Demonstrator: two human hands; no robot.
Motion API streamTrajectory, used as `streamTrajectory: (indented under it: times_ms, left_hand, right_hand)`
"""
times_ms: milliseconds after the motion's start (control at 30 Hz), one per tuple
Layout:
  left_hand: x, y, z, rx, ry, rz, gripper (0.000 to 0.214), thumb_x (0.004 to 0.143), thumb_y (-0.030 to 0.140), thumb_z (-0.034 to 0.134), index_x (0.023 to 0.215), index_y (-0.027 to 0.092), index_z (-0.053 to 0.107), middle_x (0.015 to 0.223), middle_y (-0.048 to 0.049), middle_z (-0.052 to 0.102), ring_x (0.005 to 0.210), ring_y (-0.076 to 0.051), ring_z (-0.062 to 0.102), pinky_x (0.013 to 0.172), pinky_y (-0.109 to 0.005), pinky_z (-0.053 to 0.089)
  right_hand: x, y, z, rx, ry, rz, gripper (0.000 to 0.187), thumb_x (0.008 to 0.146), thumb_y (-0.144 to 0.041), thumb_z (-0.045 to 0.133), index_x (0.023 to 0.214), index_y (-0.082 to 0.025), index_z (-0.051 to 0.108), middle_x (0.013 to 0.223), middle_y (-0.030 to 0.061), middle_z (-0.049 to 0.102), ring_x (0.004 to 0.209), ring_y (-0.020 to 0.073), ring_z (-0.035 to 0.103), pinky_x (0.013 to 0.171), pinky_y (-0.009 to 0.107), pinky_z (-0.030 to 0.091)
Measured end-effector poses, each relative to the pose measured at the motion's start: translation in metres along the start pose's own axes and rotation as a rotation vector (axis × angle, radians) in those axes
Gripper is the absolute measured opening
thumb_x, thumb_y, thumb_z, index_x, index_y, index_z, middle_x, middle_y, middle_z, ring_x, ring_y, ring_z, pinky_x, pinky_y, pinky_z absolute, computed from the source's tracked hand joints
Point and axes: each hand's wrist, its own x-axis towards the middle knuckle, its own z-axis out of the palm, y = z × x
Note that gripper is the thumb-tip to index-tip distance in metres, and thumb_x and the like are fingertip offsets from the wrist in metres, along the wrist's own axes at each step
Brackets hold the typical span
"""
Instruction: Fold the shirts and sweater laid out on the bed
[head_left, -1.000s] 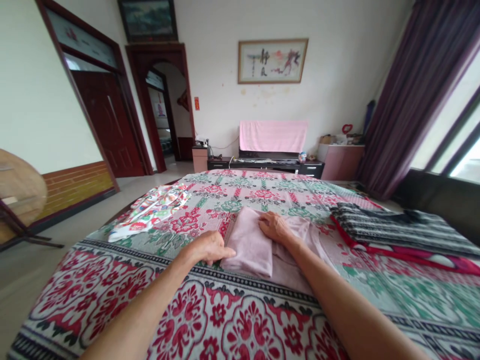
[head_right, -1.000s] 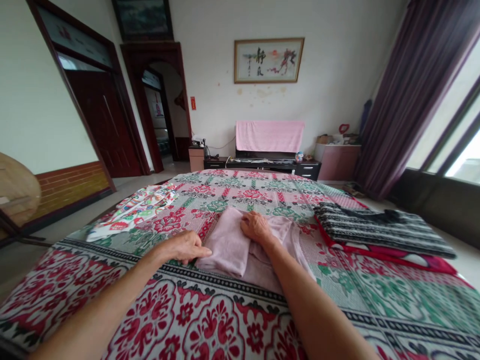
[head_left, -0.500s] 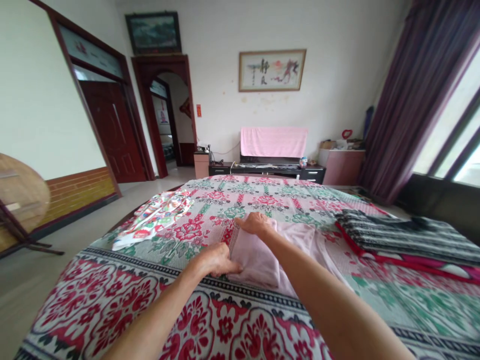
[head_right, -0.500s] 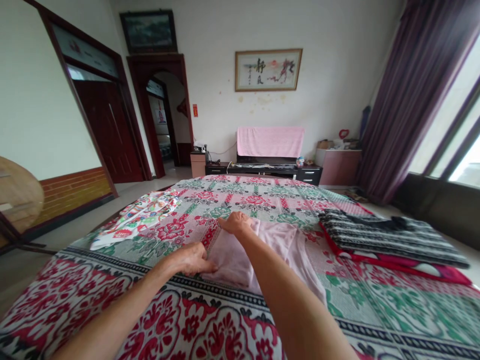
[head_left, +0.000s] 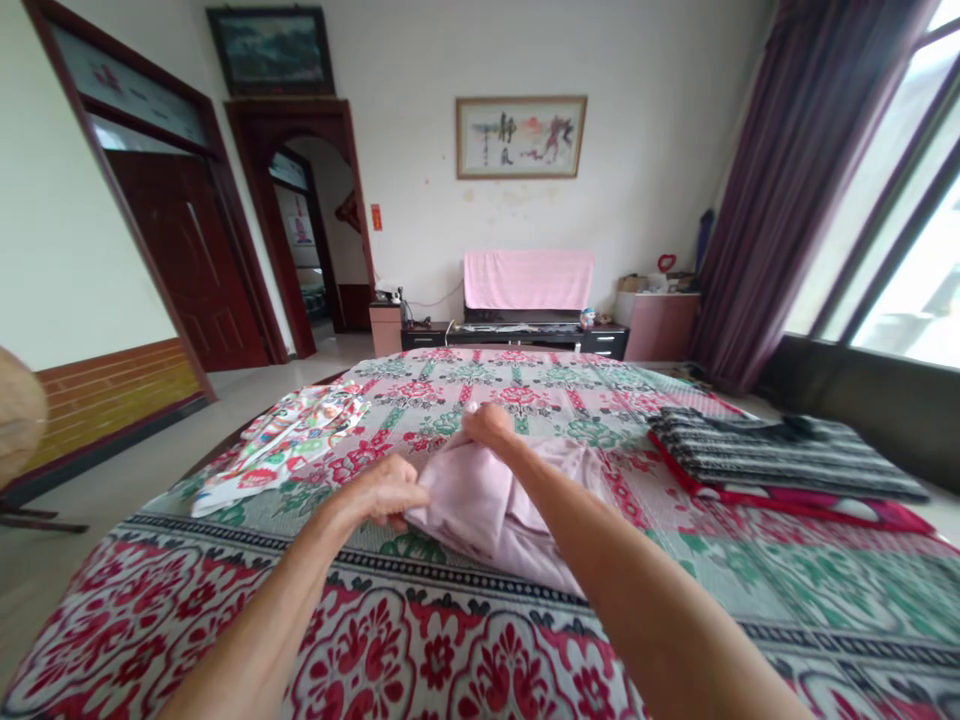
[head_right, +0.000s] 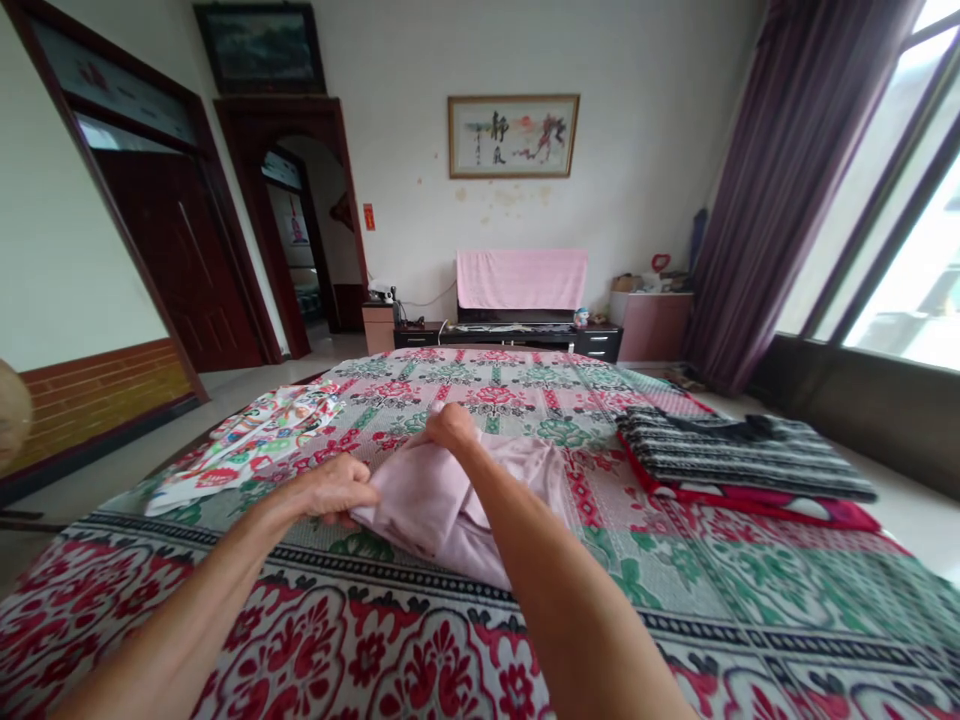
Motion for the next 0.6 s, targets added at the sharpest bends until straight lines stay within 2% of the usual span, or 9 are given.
streamTrajectory:
  times_ms: [100, 200, 300, 400, 500, 600]
  left_hand:
    - [-0.010, -0.002, -0.017, -0.093, 0.129, 0.051, 0.020, 0.062, 0.033, 0.058, 0.062, 0.020, 0.043, 0.053, 0.0030, 0.054, 0.051, -0.014, 0.059, 0.040, -0.018, 0.032]
    - [-0.021, 0.011, -0.017, -0.248, 0.182, 0.258, 0.020, 0.064, 0.032, 0.060, 0.068, 0.020, 0.045, 0.055, 0.0060, 0.050, 0.049, -0.009, 0.051, 0.043, -0.018, 0.034]
    - [-0.025, 0.035, 0.001, -0.326, 0.173, 0.463, 0.018, 0.066, 0.032, 0.060, 0.073, 0.019, 0.051, 0.057, 0.0063, 0.049, 0.049, -0.007, 0.044, 0.046, -0.018, 0.032]
    - [-0.025, 0.064, 0.025, -0.288, 0.185, 0.595, 0.016, 0.067, 0.031, 0.061, 0.076, 0.017, 0.058, 0.061, 0.0037, 0.054, 0.054, -0.008, 0.046, 0.050, -0.020, 0.034]
    - [-0.026, 0.091, 0.049, -0.202, 0.180, 0.655, 0.015, 0.068, 0.029, 0.061, 0.076, 0.016, 0.063, 0.065, 0.0009, 0.059, 0.059, -0.009, 0.049, 0.054, -0.021, 0.036]
    - [-0.026, 0.109, 0.072, -0.127, 0.141, 0.652, 0.016, 0.067, 0.028, 0.060, 0.075, 0.016, 0.067, 0.065, -0.0002, 0.062, 0.059, -0.011, 0.052, 0.055, -0.023, 0.037]
  right_hand:
    - [-0.002, -0.007, -0.009, 0.223, -0.022, 0.079, 0.020, 0.083, -0.029, 0.053, 0.072, -0.014, 0.061, 0.072, 0.0095, 0.068, 0.073, 0.0199, 0.068, 0.062, 0.027, 0.054]
    - [-0.009, -0.003, -0.026, 0.432, -0.049, 0.121, 0.016, 0.085, -0.026, 0.051, 0.075, -0.016, 0.058, 0.069, 0.0026, 0.065, 0.061, 0.0120, 0.064, 0.056, 0.022, 0.053]
    - [-0.017, 0.015, -0.051, 0.584, -0.049, 0.172, 0.013, 0.085, -0.024, 0.054, 0.075, -0.016, 0.055, 0.064, -0.0005, 0.060, 0.054, 0.0099, 0.060, 0.053, 0.022, 0.053]
    - [-0.026, 0.042, -0.076, 0.695, -0.045, 0.205, 0.012, 0.084, -0.025, 0.057, 0.077, -0.016, 0.055, 0.061, -0.0017, 0.058, 0.051, 0.0093, 0.058, 0.053, 0.023, 0.053]
    - [-0.038, 0.069, -0.094, 0.762, -0.030, 0.227, 0.012, 0.082, -0.026, 0.061, 0.077, -0.016, 0.057, 0.060, -0.0020, 0.057, 0.049, 0.0088, 0.056, 0.051, 0.022, 0.052]
    - [-0.053, 0.092, -0.102, 0.795, -0.002, 0.250, 0.013, 0.080, -0.027, 0.063, 0.076, -0.016, 0.058, 0.061, -0.0009, 0.059, 0.052, 0.0096, 0.057, 0.050, 0.021, 0.050]
